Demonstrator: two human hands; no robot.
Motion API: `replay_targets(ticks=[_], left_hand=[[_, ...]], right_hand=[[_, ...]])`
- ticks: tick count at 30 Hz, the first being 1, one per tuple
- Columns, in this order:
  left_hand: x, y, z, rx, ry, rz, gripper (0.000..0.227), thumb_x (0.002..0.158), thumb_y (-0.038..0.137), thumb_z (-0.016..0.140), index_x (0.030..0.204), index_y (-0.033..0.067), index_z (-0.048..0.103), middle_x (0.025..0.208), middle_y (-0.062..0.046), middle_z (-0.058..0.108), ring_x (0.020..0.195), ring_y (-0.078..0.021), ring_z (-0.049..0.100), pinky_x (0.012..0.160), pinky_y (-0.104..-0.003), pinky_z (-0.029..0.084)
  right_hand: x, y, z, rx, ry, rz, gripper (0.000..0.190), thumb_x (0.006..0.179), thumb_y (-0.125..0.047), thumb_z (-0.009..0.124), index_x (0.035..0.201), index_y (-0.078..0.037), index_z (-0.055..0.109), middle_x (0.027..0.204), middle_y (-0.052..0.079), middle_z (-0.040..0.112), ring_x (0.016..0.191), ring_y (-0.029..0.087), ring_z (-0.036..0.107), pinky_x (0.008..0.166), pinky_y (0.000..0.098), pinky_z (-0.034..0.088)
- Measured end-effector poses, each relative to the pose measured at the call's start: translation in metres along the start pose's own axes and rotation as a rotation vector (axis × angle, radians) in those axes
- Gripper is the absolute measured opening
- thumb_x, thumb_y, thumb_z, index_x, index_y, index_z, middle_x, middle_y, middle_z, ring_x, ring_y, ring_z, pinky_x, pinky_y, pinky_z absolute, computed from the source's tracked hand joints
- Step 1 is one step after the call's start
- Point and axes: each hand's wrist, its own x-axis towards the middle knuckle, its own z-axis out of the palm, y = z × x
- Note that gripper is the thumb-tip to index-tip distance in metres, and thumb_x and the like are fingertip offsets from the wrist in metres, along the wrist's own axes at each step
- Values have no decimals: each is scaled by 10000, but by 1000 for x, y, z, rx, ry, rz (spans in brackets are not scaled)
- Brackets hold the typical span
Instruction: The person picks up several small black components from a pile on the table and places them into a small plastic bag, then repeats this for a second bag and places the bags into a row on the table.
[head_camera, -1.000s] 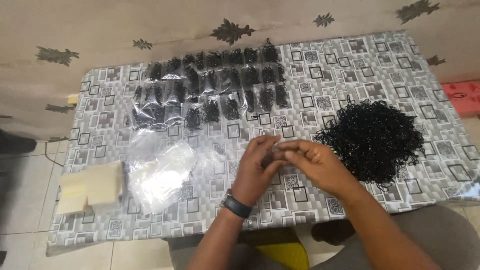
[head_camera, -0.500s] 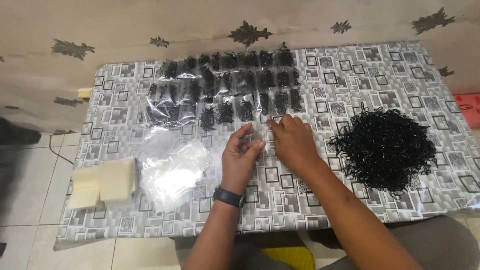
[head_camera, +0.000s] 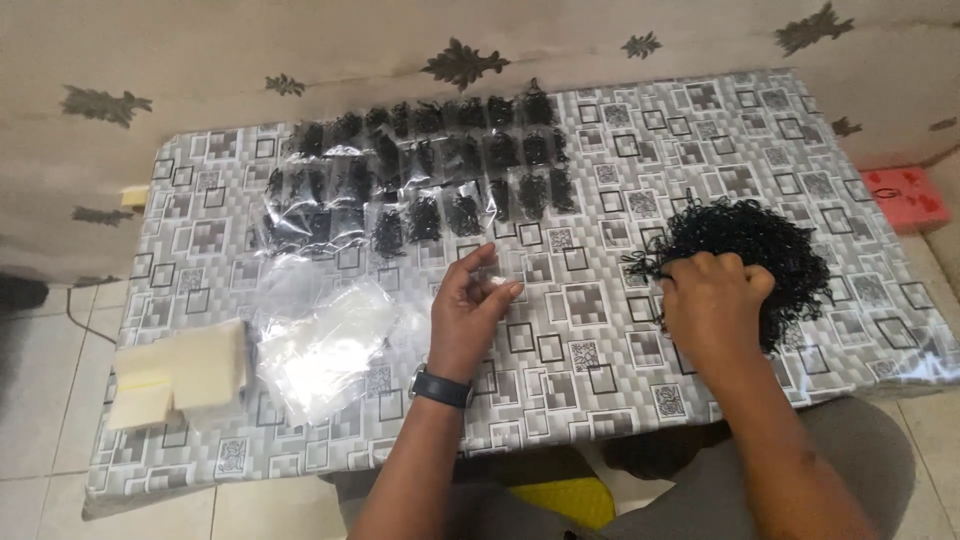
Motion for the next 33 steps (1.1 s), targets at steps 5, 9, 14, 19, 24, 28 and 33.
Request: replay_targets(ticks=[5, 9, 14, 19, 24, 28, 33], left_hand=[[-5, -2, 3, 24, -57, 46, 579, 790, 45, 835, 1325, 73, 615, 1218, -130, 591, 821, -138, 672, 678, -279, 659], [-4, -4, 3, 39, -61, 71, 577, 798, 31, 827, 1331, 80, 612, 1215, -122, 586, 827, -142, 674, 674, -283, 660], [-6, 2, 2, 85, -54, 46, 575, 806, 28, 812, 1340, 69, 602, 1220, -126, 577, 849, -151, 668, 695, -290, 660], [-7, 7, 4, 87, -62, 18, 550, 817, 14, 793, 1329, 70, 601, 1215, -140, 577, 849, -165, 677, 689, -290, 663], [-5, 9, 5, 98, -66, 34, 552, 811, 13, 799, 1326, 60, 606, 1224, -143, 580, 845, -168, 678, 689, -292, 660], [-6, 10, 3, 68, -68, 28, 564, 815, 12, 790, 1341, 50, 592, 1217, -137, 572, 857, -172, 675, 693, -293, 659], [-9, 24, 6, 132, -52, -8, 544, 788, 71, 791, 1303, 147, 633, 1232, -62, 643, 907, -123, 641, 816, -278, 634]], right_hand=[[17, -16, -23, 69, 163, 0, 180, 1007, -301, 665, 1082, -175, 770, 971, 1, 662, 1049, 238, 581, 974, 482, 332], [39, -55, -46, 99, 79, -139, 218, 934, -201, 637, 1096, -165, 779, 1073, 24, 720, 1082, 282, 608, 977, 496, 366], [40, -52, -2, 72, 91, -270, 255, 870, -171, 587, 1074, -152, 739, 1122, 35, 697, 1179, 266, 569, 1054, 568, 281], [46, 9, 10, 45, 82, -62, 217, 929, -202, 616, 1081, -150, 762, 1086, 52, 699, 1165, 300, 583, 1037, 580, 307], [80, 39, 18, 198, 115, -70, 325, 1018, -242, 599, 1248, -80, 763, 1245, 117, 716, 1180, 372, 619, 990, 613, 364], [77, 39, 15, 192, -177, -50, 369, 1088, -344, 476, 1278, -182, 748, 1324, 23, 708, 1345, 306, 555, 1143, 595, 250], [65, 30, -43, 214, -216, 28, 417, 960, -364, 606, 1334, -199, 686, 1373, 54, 664, 1328, 325, 519, 1033, 524, 281]])
